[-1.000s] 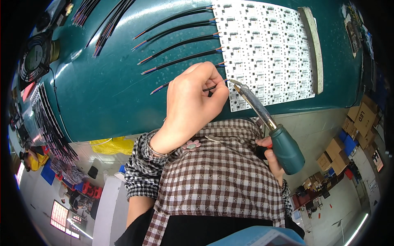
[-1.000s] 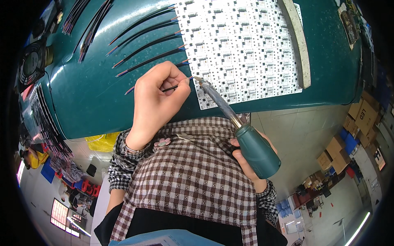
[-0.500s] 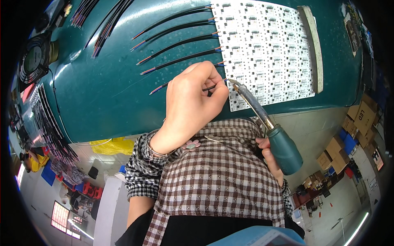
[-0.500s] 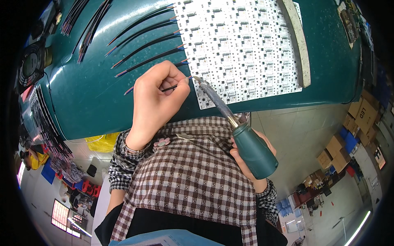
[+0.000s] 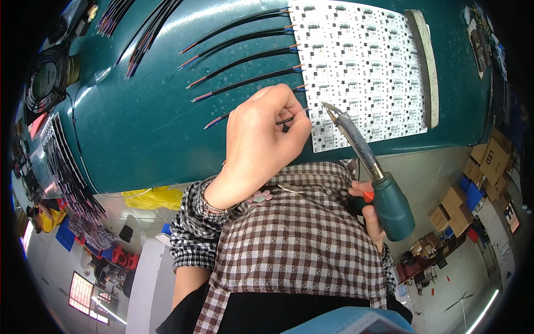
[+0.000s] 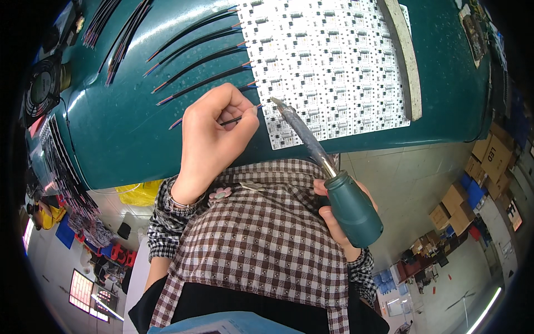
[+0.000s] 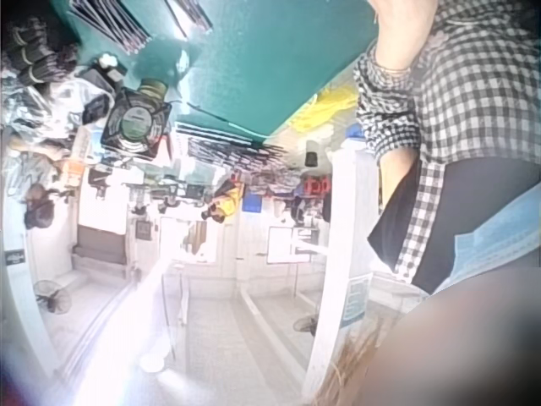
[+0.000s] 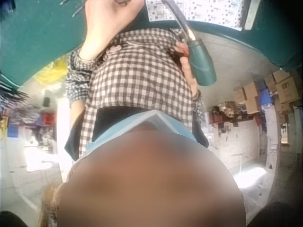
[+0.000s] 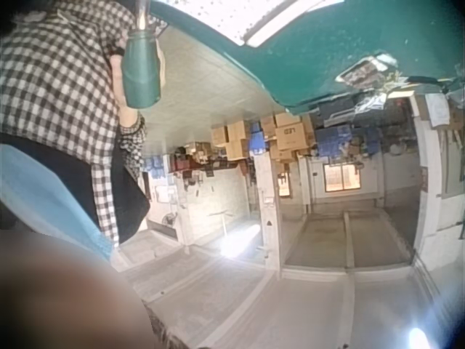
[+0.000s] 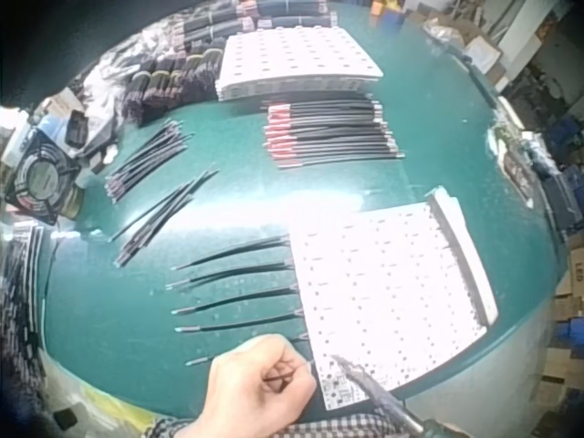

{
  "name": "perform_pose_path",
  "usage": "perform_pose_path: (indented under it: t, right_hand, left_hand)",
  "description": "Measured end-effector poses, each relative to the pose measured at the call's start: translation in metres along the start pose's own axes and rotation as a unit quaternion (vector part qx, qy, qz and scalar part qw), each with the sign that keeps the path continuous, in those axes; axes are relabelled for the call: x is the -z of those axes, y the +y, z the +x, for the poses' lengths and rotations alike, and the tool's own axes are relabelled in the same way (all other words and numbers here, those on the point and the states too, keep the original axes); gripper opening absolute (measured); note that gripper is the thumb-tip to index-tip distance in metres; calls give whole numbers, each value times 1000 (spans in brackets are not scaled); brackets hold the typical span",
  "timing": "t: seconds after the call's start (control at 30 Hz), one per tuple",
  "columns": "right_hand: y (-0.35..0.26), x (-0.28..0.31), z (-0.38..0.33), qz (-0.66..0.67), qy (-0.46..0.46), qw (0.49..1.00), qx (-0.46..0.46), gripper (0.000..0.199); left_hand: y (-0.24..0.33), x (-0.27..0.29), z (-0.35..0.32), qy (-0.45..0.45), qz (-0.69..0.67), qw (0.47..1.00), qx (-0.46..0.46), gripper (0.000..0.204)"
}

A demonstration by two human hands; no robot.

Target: The person solders electrical wires onto LED circuit boards using a soldering iron and solder wire.

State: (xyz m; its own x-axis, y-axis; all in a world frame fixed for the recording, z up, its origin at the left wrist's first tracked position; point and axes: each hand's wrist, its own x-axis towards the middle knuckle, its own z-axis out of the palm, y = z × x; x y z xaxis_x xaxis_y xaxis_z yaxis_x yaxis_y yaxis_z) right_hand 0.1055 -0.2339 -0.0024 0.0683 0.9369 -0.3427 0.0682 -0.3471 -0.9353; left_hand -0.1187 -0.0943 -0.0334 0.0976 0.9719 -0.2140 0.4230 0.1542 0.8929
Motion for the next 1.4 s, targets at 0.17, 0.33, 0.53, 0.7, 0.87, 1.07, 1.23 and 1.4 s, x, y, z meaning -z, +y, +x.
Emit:
perform_pose_path:
  t: [0.17,0.33,0.53,0.7,0.87,1.07,1.23,1.4]
  right_hand:
    - [1,0,-1,8,16,1000,-14,46]
    - [2,0,0,18,10,1000,-9,42]
    - [3,0,-2,0,3,1000,-5,50]
    - [7,0,-2,-12,2,1000,-10,54]
    - [9,0,-4,-15,15,1000,-17,55]
    - [9,-1,-3,-24,17,999,-23,58]
    - [8,8,-2,-167,-31,985,12,59]
    - [9,5,-8,-109,0,994,-11,52]
  left_hand:
    - [-1,4,5,-22,-20,1000,7,8]
    - [-1,5,9,-29,-9,1000,3,8]
    - [0,3,9,-27,-2,1000,12,10]
    - [0,1,9,-21,-8,1000,12,11]
    - [0,1,9,-20,4,1000,6,12]
    - [0,1,10,-20,3,1000,8,12]
    - [0,1,9,-18,11,1000,6,12]
    - [0,0,9,-15,15,1000,2,13]
